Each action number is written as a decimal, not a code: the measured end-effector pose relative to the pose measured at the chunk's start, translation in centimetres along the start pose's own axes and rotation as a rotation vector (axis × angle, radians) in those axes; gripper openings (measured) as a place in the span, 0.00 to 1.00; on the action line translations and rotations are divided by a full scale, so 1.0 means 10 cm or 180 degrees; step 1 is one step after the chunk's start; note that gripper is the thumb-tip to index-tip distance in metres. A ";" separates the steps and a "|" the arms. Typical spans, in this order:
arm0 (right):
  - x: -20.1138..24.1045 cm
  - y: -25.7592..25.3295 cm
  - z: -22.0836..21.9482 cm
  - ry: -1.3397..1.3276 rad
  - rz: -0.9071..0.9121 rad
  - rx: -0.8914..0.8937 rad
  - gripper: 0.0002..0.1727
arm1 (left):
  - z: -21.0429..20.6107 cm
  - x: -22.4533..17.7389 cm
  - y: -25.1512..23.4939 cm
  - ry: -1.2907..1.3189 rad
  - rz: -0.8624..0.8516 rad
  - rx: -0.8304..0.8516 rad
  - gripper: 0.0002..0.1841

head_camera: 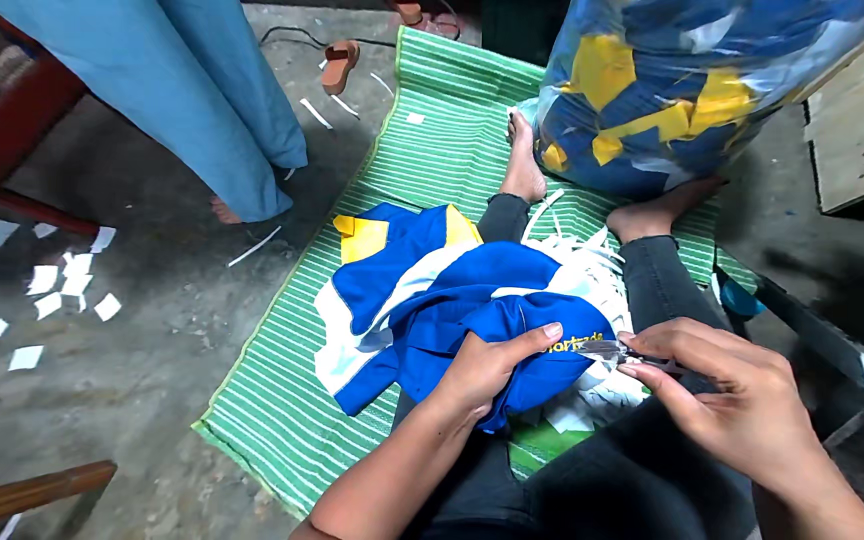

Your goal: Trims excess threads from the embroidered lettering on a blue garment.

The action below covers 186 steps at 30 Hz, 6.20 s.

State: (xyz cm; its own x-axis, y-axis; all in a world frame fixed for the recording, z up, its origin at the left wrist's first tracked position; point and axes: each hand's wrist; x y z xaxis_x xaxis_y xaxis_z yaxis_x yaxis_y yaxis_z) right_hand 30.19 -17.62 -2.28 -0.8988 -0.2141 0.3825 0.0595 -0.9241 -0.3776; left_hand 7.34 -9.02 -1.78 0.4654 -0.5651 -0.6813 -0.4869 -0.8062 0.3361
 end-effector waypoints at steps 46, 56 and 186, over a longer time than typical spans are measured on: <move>-0.10 0.03 -0.08 -0.0520 -0.0113 -0.0026 0.16 | 0.01 -0.03 0.01 -0.0097 -0.0083 0.0026 0.06; 0.05 0.09 -0.13 -0.0475 -0.0326 -0.0432 0.16 | -0.03 0.00 0.04 -0.0151 -0.0228 -0.0086 0.06; 0.14 0.15 -0.16 0.0096 -0.0323 -0.0772 0.16 | -0.05 0.04 0.05 0.0100 -0.0017 -0.0313 0.07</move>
State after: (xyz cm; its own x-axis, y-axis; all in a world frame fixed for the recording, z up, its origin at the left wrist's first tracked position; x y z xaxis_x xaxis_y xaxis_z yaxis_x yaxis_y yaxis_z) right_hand 28.32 -18.85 -3.66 -0.9076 -0.1114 0.4049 -0.1342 -0.8367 -0.5310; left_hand 7.70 -9.72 -1.54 0.4914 -0.5646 -0.6631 -0.4101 -0.8217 0.3958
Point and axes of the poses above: each hand's wrist, its own y-axis away from the middle knuckle, its own z-axis out of the back of the hand, x = y × z, and after that the axes turned 14 degrees about y, right-handed
